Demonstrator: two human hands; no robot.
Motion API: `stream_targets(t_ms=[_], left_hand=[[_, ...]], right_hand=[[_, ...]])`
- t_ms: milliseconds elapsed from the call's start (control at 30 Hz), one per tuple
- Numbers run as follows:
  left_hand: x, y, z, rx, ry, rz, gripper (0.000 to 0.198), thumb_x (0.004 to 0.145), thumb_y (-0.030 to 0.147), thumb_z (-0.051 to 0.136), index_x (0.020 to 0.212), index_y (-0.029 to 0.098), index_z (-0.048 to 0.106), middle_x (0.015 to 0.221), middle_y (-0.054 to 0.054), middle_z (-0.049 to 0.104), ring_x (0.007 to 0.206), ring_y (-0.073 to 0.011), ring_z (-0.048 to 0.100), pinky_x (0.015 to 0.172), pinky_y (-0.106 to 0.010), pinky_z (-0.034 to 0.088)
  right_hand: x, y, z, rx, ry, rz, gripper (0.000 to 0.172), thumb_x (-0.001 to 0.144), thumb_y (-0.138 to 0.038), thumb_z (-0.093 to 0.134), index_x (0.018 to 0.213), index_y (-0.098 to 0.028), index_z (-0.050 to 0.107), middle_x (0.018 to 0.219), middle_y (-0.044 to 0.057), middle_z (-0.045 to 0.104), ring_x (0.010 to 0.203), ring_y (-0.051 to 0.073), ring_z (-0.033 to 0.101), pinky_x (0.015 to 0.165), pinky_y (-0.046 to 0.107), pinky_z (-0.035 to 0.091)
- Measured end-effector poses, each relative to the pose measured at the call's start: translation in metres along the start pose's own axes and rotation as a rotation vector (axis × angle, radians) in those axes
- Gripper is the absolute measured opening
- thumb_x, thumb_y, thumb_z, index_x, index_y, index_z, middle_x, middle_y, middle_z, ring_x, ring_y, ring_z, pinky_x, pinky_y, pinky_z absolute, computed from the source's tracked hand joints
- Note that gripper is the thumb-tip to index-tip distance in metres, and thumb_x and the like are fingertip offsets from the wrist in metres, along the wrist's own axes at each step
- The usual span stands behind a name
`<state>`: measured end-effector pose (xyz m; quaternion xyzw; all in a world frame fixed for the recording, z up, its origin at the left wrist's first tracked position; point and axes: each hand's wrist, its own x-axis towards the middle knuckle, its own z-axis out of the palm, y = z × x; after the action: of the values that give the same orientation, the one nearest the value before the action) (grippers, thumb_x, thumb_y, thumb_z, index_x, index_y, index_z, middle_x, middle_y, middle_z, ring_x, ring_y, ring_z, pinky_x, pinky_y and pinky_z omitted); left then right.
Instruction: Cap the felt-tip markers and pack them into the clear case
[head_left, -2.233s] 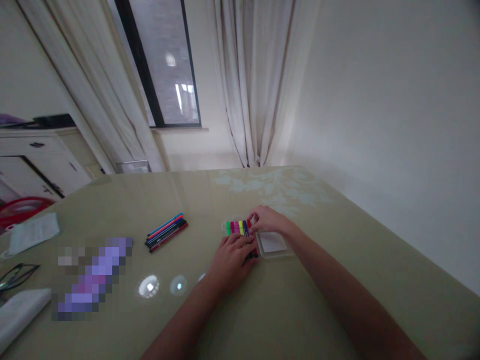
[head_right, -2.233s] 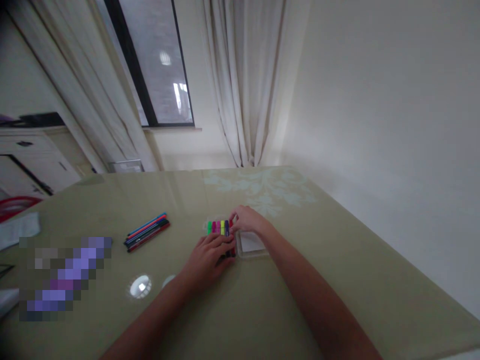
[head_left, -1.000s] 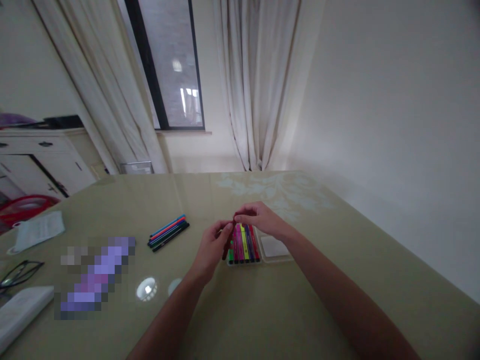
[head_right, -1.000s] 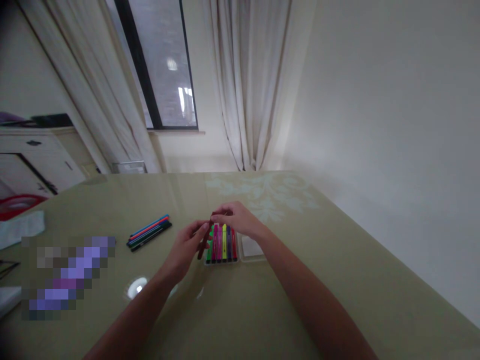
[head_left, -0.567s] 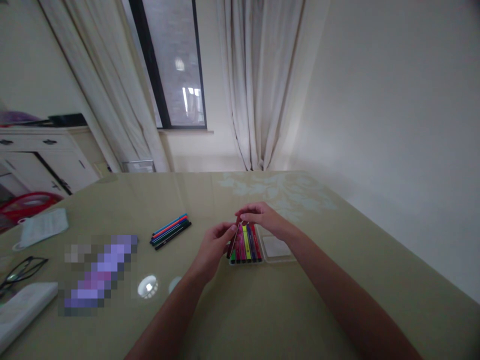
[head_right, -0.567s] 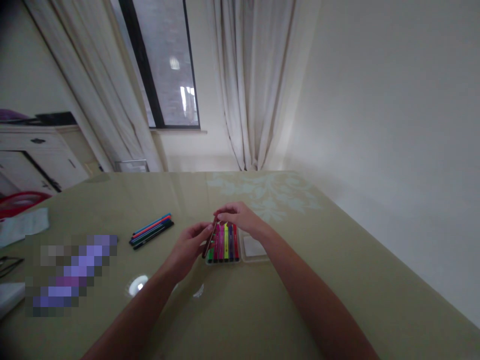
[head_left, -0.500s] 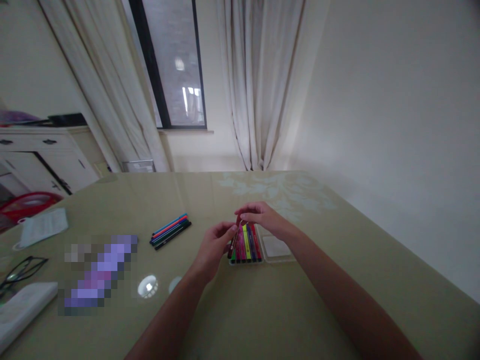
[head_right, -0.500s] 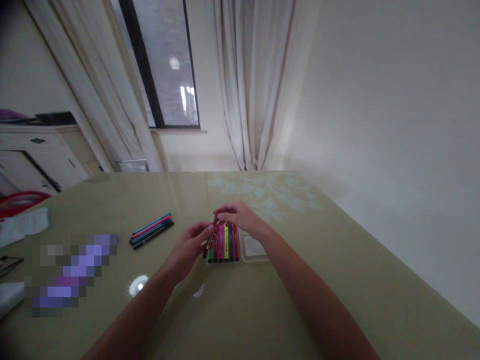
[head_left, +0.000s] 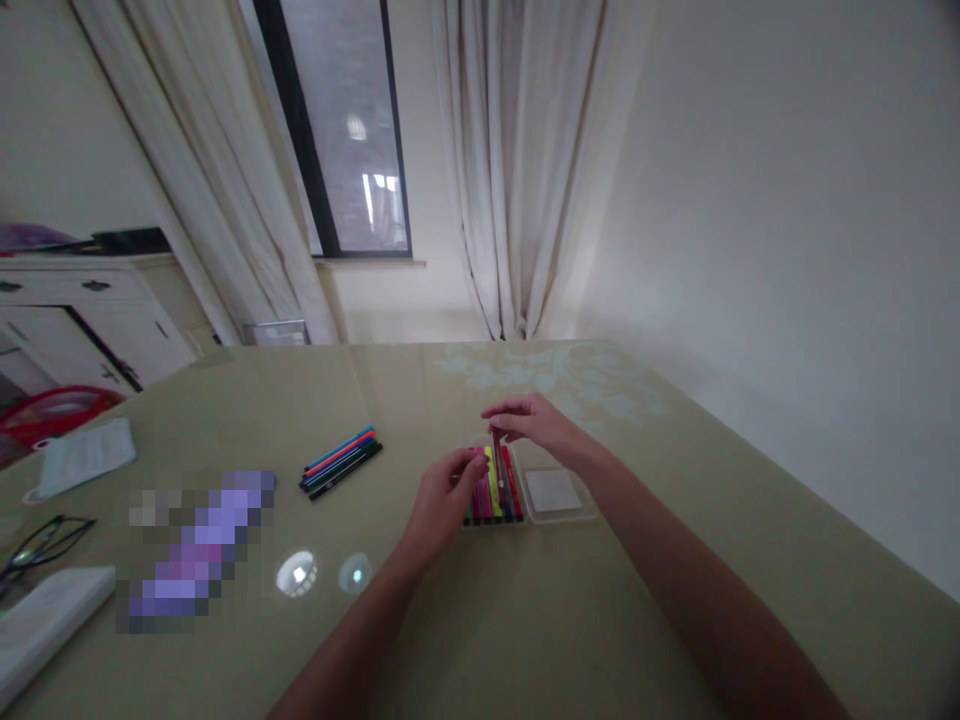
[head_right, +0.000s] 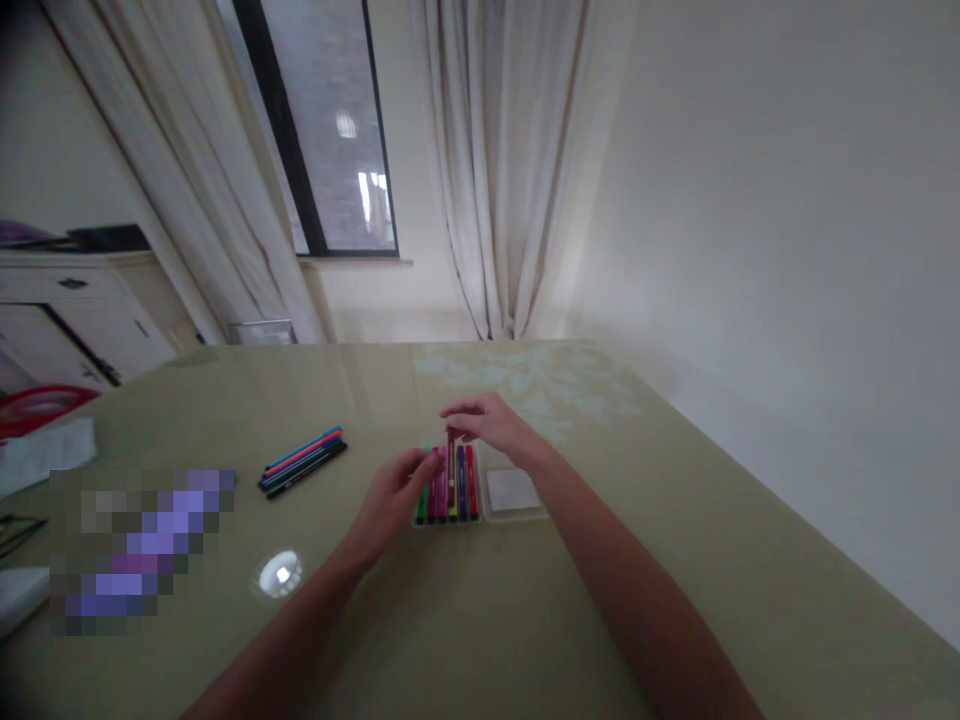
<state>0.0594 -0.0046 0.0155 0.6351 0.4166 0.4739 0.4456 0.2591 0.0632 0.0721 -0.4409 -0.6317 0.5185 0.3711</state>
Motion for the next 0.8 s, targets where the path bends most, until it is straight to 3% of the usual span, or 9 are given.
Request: stream_targets(t_ms=[100, 200, 267, 500, 800], left_hand=[[-0.009, -0.004, 0.008, 0.390, -0.117, 0.205, 0.023, 0.098, 0.038, 0.061, 0.109, 0.021, 0.074, 0.110, -0.009, 0.075, 0.103, -0.0258, 0.068, 0.094, -0.040, 0.052], [-0.018, -0.008, 0.016, 0.654, -0.305, 0.367, 0.038, 0.095, 0.034, 0.068, 0.131, 0.024, 0.066, 0.138, -0.011, 0.068, 0.127, -0.0302, 0.061, 0.110, -0.048, 0.045], [-0.021, -0.010, 0.018, 0.768, -0.364, 0.404, 0.046, 0.095, 0.033, 0.068, 0.139, 0.024, 0.061, 0.147, -0.010, 0.062, 0.133, -0.0310, 0.056, 0.115, -0.051, 0.042], [-0.021, -0.004, 0.012, 0.885, -0.366, 0.392, 0.052, 0.093, 0.025, 0.064, 0.144, 0.025, 0.056, 0.144, -0.009, 0.063, 0.131, -0.0294, 0.057, 0.113, -0.050, 0.044], [-0.024, -0.003, 0.014, 0.916, -0.358, 0.393, 0.059, 0.093, 0.024, 0.060, 0.151, 0.027, 0.049, 0.144, -0.009, 0.062, 0.130, -0.0296, 0.055, 0.113, -0.052, 0.044]], right_hand=[[-0.001, 0.005, -0.029, -0.173, 0.101, 0.052, 0.019, 0.083, -0.026, 0.079, 0.100, -0.017, 0.081, 0.084, 0.005, 0.079, 0.073, 0.015, 0.070, 0.069, 0.025, 0.055], [-0.003, 0.015, -0.048, -0.270, 0.082, 0.170, 0.017, 0.082, -0.020, 0.080, 0.098, -0.015, 0.080, 0.080, 0.006, 0.079, 0.070, 0.015, 0.071, 0.064, 0.023, 0.055], [-0.003, 0.023, -0.050, -0.269, 0.042, 0.231, 0.018, 0.081, -0.019, 0.080, 0.098, -0.015, 0.079, 0.079, 0.006, 0.079, 0.071, 0.016, 0.072, 0.063, 0.023, 0.055], [0.010, 0.047, -0.034, -0.308, -0.002, 0.279, 0.011, 0.073, -0.018, 0.086, 0.082, -0.016, 0.079, 0.067, 0.002, 0.075, 0.064, 0.016, 0.069, 0.063, 0.024, 0.055], [0.007, 0.044, -0.038, -0.190, -0.015, 0.232, 0.017, 0.074, -0.018, 0.083, 0.091, -0.016, 0.082, 0.081, 0.005, 0.079, 0.076, 0.017, 0.072, 0.072, 0.025, 0.057]])
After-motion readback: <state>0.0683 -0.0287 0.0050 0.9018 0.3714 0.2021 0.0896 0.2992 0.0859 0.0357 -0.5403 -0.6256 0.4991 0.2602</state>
